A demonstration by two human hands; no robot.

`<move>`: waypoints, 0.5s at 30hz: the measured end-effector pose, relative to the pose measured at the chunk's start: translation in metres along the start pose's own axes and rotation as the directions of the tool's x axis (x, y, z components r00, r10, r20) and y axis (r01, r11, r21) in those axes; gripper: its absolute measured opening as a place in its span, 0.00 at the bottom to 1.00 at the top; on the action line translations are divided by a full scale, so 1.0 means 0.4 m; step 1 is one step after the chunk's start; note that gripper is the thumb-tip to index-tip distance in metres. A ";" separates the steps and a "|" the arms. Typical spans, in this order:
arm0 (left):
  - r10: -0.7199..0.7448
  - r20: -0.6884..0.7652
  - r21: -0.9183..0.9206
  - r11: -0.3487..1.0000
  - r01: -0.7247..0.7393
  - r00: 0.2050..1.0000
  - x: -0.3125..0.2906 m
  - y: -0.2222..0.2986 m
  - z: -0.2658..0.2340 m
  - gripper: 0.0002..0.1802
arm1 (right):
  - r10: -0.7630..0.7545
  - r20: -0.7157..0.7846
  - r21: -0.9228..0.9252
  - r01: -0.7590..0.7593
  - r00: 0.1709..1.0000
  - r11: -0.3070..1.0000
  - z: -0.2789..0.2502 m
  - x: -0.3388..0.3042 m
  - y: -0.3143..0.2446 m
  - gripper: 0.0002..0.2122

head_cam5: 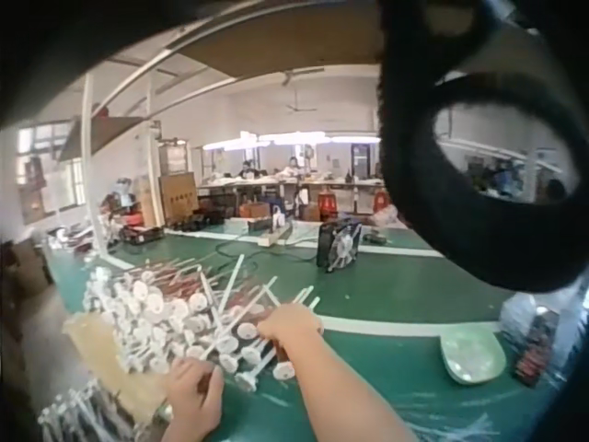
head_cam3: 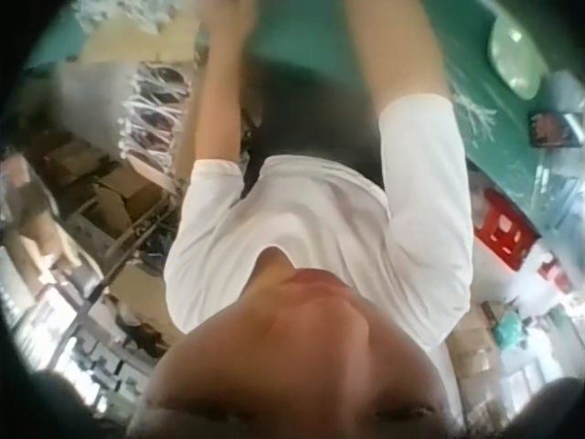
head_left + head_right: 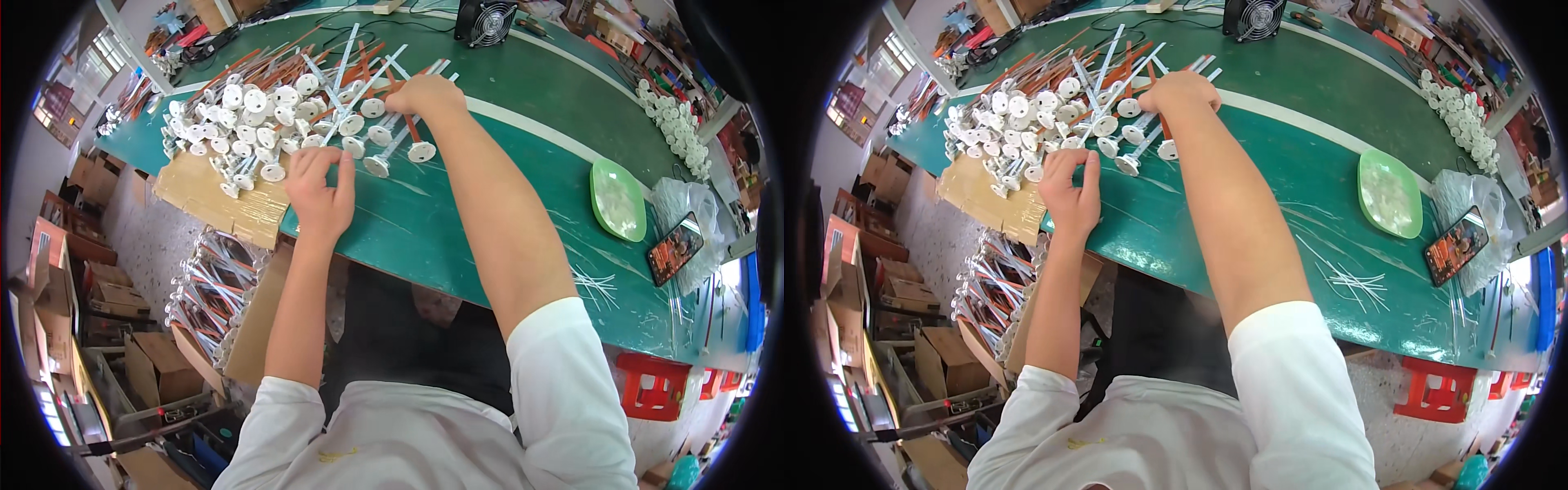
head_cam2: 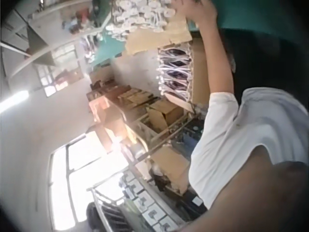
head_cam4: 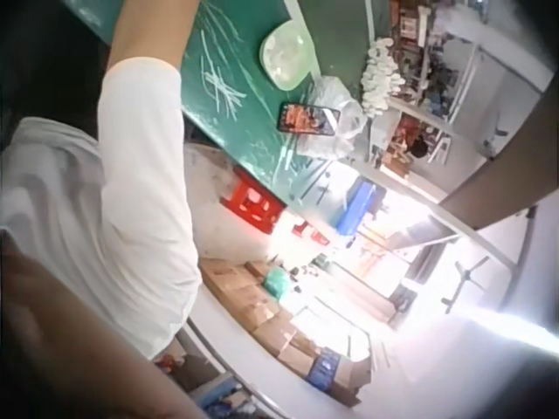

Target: Assembling and bundling LED light strips with plastic bases and placing them into a shipping box.

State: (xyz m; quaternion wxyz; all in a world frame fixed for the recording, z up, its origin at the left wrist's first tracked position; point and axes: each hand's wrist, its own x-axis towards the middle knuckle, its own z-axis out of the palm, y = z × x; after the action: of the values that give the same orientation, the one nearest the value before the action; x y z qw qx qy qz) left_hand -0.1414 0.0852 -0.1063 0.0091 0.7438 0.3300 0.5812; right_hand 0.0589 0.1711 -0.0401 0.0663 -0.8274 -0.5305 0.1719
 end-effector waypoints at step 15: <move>0.002 -0.009 -0.020 1.000 -0.002 1.000 0.003 0.001 0.007 0.05 | 0.084 -0.084 0.064 -0.078 0.993 0.995 -0.003 0.079 0.079 0.09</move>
State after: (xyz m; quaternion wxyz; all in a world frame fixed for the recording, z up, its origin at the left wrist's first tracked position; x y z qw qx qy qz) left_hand -0.1386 0.0865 -0.1059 0.0146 0.7413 0.3235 0.5879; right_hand 0.0982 0.1860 -0.0550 0.1070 -0.8525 -0.4877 0.1545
